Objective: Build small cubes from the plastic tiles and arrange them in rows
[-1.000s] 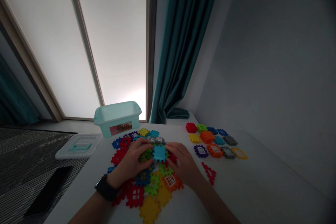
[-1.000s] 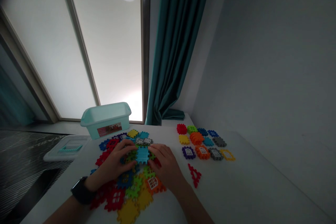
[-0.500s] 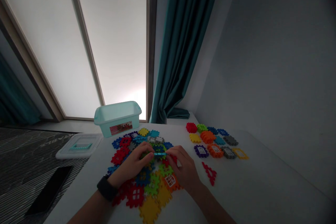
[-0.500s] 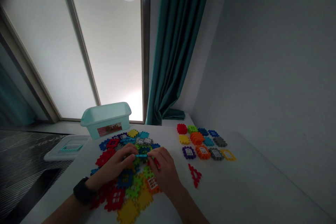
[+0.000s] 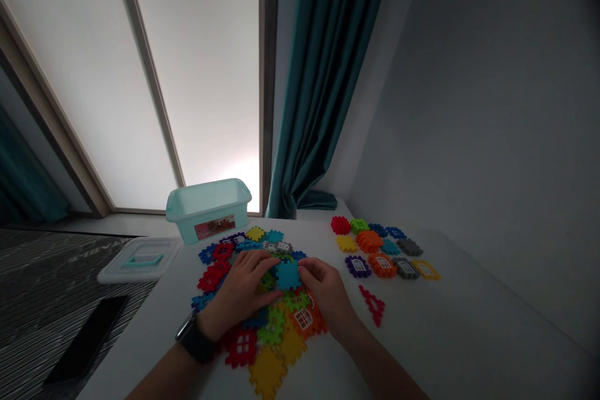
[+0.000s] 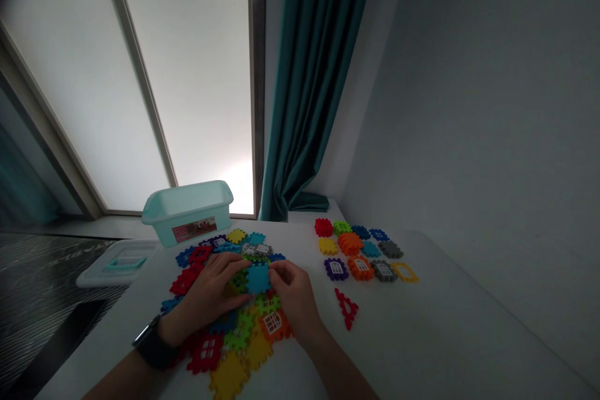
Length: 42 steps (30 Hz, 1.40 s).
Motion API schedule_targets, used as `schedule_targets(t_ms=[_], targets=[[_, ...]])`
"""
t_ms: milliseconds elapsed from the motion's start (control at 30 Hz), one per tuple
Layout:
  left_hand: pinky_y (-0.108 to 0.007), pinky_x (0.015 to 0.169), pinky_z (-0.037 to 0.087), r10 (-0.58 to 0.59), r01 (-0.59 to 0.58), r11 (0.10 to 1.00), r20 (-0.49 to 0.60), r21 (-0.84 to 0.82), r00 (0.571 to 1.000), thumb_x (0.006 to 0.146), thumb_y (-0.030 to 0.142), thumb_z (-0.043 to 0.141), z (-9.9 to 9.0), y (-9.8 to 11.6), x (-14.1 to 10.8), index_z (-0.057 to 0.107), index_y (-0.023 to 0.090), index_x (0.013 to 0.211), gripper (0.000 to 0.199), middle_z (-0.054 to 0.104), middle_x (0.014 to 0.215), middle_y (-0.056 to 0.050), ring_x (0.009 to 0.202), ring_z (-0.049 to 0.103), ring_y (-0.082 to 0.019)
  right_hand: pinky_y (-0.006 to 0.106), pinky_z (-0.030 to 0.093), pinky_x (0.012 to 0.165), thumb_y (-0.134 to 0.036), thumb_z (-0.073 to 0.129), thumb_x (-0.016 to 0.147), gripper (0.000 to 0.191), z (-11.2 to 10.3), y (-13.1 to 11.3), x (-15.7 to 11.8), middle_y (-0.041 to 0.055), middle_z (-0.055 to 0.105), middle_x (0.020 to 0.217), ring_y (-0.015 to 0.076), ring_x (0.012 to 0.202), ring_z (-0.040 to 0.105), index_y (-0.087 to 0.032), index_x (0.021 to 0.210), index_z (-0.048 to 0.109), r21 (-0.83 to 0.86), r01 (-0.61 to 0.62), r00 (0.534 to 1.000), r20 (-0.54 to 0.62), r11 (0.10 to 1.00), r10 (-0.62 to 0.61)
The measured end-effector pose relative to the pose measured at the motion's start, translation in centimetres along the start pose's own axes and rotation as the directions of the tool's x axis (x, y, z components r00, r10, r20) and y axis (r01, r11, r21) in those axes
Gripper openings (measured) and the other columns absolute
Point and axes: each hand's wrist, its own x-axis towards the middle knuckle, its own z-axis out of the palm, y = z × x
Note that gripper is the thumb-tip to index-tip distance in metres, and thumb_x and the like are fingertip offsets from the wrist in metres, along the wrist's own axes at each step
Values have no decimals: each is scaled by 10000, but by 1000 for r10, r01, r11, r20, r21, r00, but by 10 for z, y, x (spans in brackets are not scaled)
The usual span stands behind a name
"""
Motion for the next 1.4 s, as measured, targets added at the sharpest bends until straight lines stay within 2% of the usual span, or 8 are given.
schedule_targets(t_ms=[133,233,300,367,433,533,833,1400], targets=[[-451,915,523,26,-26,999,-10,18,1000,822,337,783,0,-1,0,602,235,1231,459,634,1153,-88,1052,598,-290,341,574,647,-485,678,832,334,0,2,0,60,720,787,221,705,681,-161,910,697,-59,25,1000,15,998,-24],[-451,924,523,21,-21,1000,-40,2,999,833,341,764,-1,-3,-1,613,230,1220,430,628,1162,-96,1066,595,-293,356,597,705,-392,597,910,249,-4,-2,-2,80,725,892,231,802,701,-175,1002,677,-229,209,978,48,951,-204],[-452,926,528,7,-8,1000,-61,-25,998,845,356,748,-2,-5,-2,620,229,1219,415,621,1168,-101,1071,596,-293,389,599,820,-311,554,941,216,-7,-6,-4,93,712,1027,241,944,692,-201,1097,656,-377,430,902,130,821,-413],[-453,936,532,-7,2,998,-74,-65,997,854,352,735,-4,-8,-2,624,228,1227,409,611,1181,-106,1081,597,-291,432,568,948,-251,541,950,254,-11,-9,-7,103,685,1154,251,1088,654,-226,1188,626,-475,620,779,274,625,-565],[-451,952,535,-21,13,994,-79,-106,997,862,331,725,-6,-9,-2,624,225,1238,404,599,1199,-112,1099,595,-288,472,541,1013,-228,546,957,303,-14,-10,-8,113,658,1238,262,1173,618,-238,1257,590,-524,716,685,398,462,-610],[-449,964,539,-30,19,989,-73,-146,997,854,299,725,-8,-10,-1,622,227,1247,412,587,1209,-113,1116,593,-284,492,553,1003,-217,550,965,309,-16,-7,-7,126,645,1267,268,1183,616,-231,1273,567,-573,748,633,466,334,-618],[-450,950,541,13,-20,992,-63,-122,998,845,282,728,-6,-12,-3,602,232,1278,454,588,1213,-115,1111,596,-288,441,593,899,-178,579,954,168,-18,-7,-3,100,692,1127,248,1054,664,-231,1112,597,-568,784,564,481,251,-672],[-454,949,535,25,-28,998,-50,-57,998,838,284,737,-8,-11,-3,603,232,1276,460,606,1197,-111,1098,596,-295,435,589,898,-157,573,953,149,-16,-8,-4,86,686,1117,236,1047,653,-245,1069,605,-563,782,573,478,268,-666]])
